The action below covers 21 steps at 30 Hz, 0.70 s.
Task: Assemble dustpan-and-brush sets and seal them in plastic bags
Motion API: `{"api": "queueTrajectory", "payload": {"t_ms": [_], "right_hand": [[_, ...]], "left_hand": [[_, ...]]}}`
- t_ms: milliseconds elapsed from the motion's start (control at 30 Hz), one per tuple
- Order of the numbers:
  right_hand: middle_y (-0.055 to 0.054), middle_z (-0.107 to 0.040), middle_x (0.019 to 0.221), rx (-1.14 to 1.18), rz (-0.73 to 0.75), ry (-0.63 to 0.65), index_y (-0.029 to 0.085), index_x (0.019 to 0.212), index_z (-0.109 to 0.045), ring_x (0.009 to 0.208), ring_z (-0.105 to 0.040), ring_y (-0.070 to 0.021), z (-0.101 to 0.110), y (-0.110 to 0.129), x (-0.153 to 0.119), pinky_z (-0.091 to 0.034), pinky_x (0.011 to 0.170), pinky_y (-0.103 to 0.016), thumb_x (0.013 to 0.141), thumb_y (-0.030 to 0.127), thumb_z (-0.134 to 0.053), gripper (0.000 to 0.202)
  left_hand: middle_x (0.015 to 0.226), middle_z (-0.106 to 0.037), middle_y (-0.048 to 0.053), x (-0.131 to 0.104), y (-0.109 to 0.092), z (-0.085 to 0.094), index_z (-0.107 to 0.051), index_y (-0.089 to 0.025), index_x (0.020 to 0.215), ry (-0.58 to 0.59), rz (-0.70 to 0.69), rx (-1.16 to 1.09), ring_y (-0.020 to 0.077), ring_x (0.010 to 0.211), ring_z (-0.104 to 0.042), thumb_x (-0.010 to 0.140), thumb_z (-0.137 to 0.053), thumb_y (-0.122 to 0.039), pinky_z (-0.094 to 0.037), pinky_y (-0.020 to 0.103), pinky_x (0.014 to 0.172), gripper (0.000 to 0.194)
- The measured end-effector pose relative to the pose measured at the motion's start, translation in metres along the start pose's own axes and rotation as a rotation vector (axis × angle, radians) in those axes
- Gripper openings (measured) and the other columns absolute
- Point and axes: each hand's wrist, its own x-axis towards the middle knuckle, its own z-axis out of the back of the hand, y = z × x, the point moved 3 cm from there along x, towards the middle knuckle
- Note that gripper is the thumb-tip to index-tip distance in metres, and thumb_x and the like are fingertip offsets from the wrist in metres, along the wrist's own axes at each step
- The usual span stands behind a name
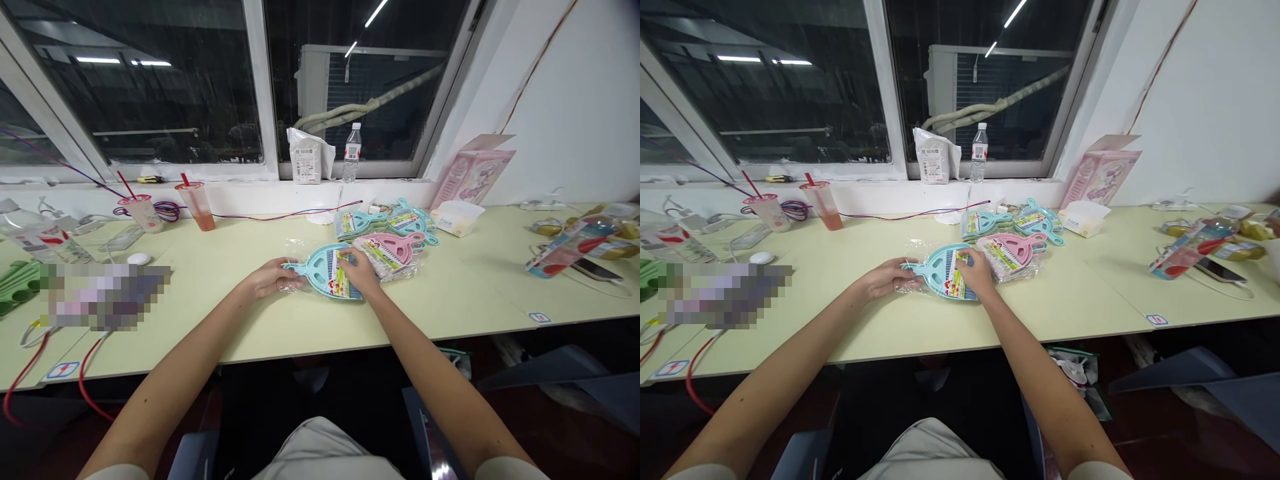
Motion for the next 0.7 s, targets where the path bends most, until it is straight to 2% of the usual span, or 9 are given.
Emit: {"api": "queueTrajectory", "payload": {"t_ms": [167,333,400,467,567,633,700], "right_hand": [[-0.005,-0.064,0.113,-0.013,-0.001,0.005,0.026,0.102,-0.078,0.11,-0.059,-0.0235,-0.001,-0.002,-0.001,-0.04,0.108,-0.039,0.072,0.026,-0.065,0.032],[-0.003,-0.067,0.117,0.07,-0.065,0.007,0.027,0.107,-0.077,0.11,-0.061,-0.0236,0.0,0.001,-0.001,-0.042,0.107,-0.04,0.073,0.031,-0.067,0.036],[-0.002,-0.07,0.11,0.192,-0.152,0.002,0.027,0.111,-0.074,0.105,-0.064,-0.0238,0.0,-0.001,0.0,-0.048,0.1,-0.04,0.072,0.032,-0.067,0.039],[-0.001,-0.072,0.097,0.346,-0.295,-0.007,0.027,0.114,-0.069,0.092,-0.068,-0.0235,0.0,-0.004,0.0,-0.054,0.086,-0.038,0.068,0.029,-0.069,0.046],[0.001,-0.071,0.082,0.535,-0.473,-0.041,0.025,0.111,-0.064,0.074,-0.069,-0.0223,0.001,-0.01,0.001,-0.055,0.067,-0.033,0.064,0.025,-0.07,0.048],[0.001,-0.071,0.076,0.603,-0.534,-0.073,0.023,0.106,-0.064,0.069,-0.069,-0.0214,0.001,-0.012,0.003,-0.054,0.061,-0.032,0.065,0.022,-0.068,0.042],[0.001,-0.07,0.073,0.639,-0.572,-0.114,0.022,0.102,-0.064,0.066,-0.068,-0.0204,0.003,-0.015,0.004,-0.053,0.059,-0.031,0.065,0.02,-0.067,0.037]], "left_hand": [[0.105,-0.075,0.021,-0.004,-0.003,-0.003,-0.052,-0.011,0.128,-0.01,0.004,-0.003,0.0331,0.106,-0.074,0.075,-0.08,-0.005,-0.062,0.043,0.095,0.061],[0.105,-0.074,0.021,-0.004,-0.004,-0.006,-0.049,-0.01,0.131,-0.006,-0.001,0.004,0.0334,0.103,-0.075,0.075,-0.079,-0.004,-0.063,0.043,0.091,0.063],[0.105,-0.075,0.021,-0.002,-0.003,-0.004,-0.049,-0.01,0.132,-0.018,-0.012,0.003,0.0329,0.102,-0.075,0.075,-0.08,-0.003,-0.063,0.043,0.09,0.065],[0.104,-0.075,0.021,0.0,-0.002,-0.002,-0.048,-0.01,0.132,-0.035,-0.018,-0.003,0.0326,0.101,-0.076,0.075,-0.08,-0.004,-0.063,0.042,0.089,0.066],[0.105,-0.075,0.021,0.001,-0.001,-0.001,-0.049,-0.011,0.132,-0.06,-0.024,-0.014,0.0322,0.1,-0.076,0.074,-0.082,-0.004,-0.063,0.042,0.088,0.067],[0.108,-0.075,0.021,0.001,-0.003,-0.003,-0.054,-0.012,0.127,-0.057,-0.029,-0.017,0.0325,0.1,-0.076,0.075,-0.082,-0.008,-0.064,0.042,0.087,0.059],[0.113,-0.073,0.023,0.001,-0.005,-0.006,-0.062,-0.011,0.118,-0.036,-0.015,-0.03,0.0332,0.102,-0.075,0.082,-0.079,-0.019,-0.064,0.041,0.086,0.041]]}}
